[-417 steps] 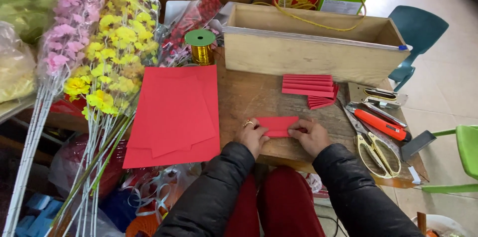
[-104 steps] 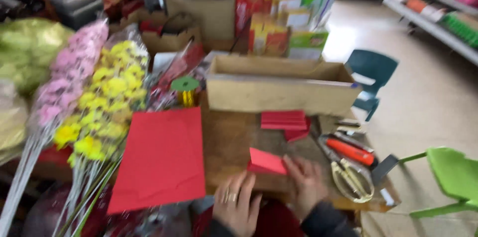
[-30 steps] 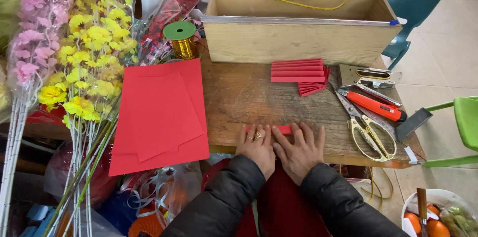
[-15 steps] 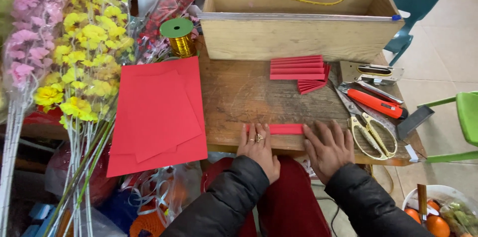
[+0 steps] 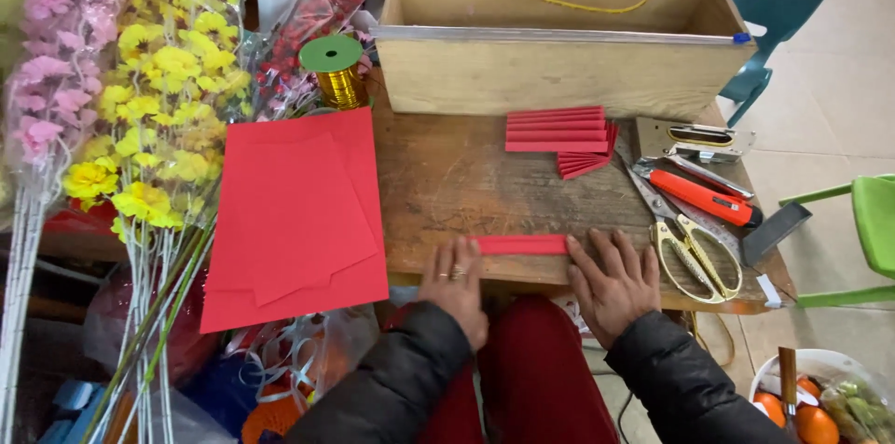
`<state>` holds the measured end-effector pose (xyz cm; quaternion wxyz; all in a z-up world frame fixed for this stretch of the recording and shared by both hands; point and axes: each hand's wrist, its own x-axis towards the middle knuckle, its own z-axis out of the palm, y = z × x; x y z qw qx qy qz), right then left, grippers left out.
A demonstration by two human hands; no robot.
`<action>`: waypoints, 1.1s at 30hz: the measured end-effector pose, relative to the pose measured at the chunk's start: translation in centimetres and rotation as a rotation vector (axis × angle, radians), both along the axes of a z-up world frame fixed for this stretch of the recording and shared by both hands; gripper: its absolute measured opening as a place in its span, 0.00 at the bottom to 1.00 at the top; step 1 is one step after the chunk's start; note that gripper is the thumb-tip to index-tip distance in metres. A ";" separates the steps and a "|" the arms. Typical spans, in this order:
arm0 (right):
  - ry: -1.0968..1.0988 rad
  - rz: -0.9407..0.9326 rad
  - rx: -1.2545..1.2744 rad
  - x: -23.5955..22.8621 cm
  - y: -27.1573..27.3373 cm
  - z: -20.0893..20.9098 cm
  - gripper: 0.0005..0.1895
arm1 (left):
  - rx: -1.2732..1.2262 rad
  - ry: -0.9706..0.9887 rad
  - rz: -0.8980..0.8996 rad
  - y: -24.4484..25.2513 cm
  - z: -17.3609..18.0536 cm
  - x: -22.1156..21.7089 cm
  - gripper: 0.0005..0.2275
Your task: Folding small rectangular strips of red paper into accordion-style fans.
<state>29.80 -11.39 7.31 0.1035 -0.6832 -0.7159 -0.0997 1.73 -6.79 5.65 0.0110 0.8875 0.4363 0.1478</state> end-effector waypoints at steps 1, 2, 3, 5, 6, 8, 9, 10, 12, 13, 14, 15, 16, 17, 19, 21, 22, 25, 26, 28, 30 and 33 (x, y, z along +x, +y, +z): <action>-0.022 -0.021 0.032 -0.1 -0.1 -0.2 0.27 | 0.095 0.001 0.014 -0.1 -0.5 -0.7 0.52; -0.044 -0.047 0.074 -0.1 0.0 -0.2 0.26 | 0.199 0.001 0.023 0.3 -0.8 -1.2 0.51; -0.044 -0.051 0.083 -0.1 0.0 0.1 0.26 | 0.208 0.001 0.020 0.9 -0.9 -1.2 0.51; 0.113 -0.013 -0.024 0.0 0.1 0.8 0.28 | 0.160 0.039 -0.041 2.3 -1.3 -1.1 0.44; 0.111 -0.019 -0.016 -0.4 -0.7 1.5 0.28 | 0.169 0.037 -0.047 2.5 -0.3 -1.2 0.44; 0.332 0.025 0.158 -1.5 -2.0 2.8 0.33 | 0.210 0.184 -0.035 3.0 1.6 -1.4 0.35; 0.330 0.027 0.164 -3.1 -3.3 4.2 0.33 | 0.216 0.183 -0.034 2.3 2.5 -1.0 0.35; 0.731 -0.141 0.033 -4.7 -4.5 5.6 0.31 | 0.105 0.273 -0.015 1.5 3.4 -0.8 0.26; 1.129 -0.306 -0.106 -8.1 -5.7 7.2 0.30 | -0.002 0.361 0.005 -0.4 4.5 -0.2 0.18; 1.560 -0.475 -0.256 -9.8 -5.6 7.4 0.29 | 0.167 0.160 -0.002 -1.7 4.6 0.2 0.12; 1.987 -0.648 -0.421 -11.5 -5.7 7.5 0.29 | 0.329 -0.042 -0.009 -3.2 4.5 0.6 0.08; 1.988 -0.649 -0.419 -12.1 -5.6 7.8 0.29 | 0.330 -0.043 -0.011 -4.5 5.2 1.2 0.08; 1.959 -0.612 -0.413 -12.7 -5.3 8.2 0.25 | 0.339 -0.110 -0.018 -5.8 6.0 1.7 0.08; 1.929 -0.575 -0.407 -13.4 -4.9 8.6 0.21 | 0.348 -0.178 -0.024 -7.0 6.7 2.2 0.08; 1.908 -0.537 -0.245 -12.3 -3.8 3.1 0.16 | 0.318 -0.261 -0.050 -9.0 8.1 2.5 0.11; 1.880 -0.490 -0.087 -10.8 -3.1 0.5 0.12 | 0.292 -0.345 -0.072 -9.5 9.1 2.4 0.16; 1.611 -0.296 -0.014 -9.9 -3.3 0.6 0.13 | 0.259 -0.378 -0.042 -9.4 9.4 2.0 0.18; 1.066 -0.002 0.122 -7.6 -3.1 3.8 0.17 | 0.306 -0.419 0.013 -7.6 11.0 0.4 0.22; 0.795 0.100 0.189 -6.9 -2.9 5.4 0.18 | 0.387 -0.426 0.031 -6.8 11.7 -0.2 0.23; 0.624 0.222 0.239 -5.4 -1.4 5.6 0.18 | 0.382 -0.342 0.001 -4.2 11.1 -0.2 0.28; 0.447 0.341 0.285 -4.6 -0.2 6.0 0.18 | 0.377 -0.261 -0.028 -1.6 9.5 0.1 0.33; 0.416 0.446 0.308 -3.9 1.4 5.7 0.14 | 0.443 -0.202 -0.110 1.7 5.7 1.1 0.36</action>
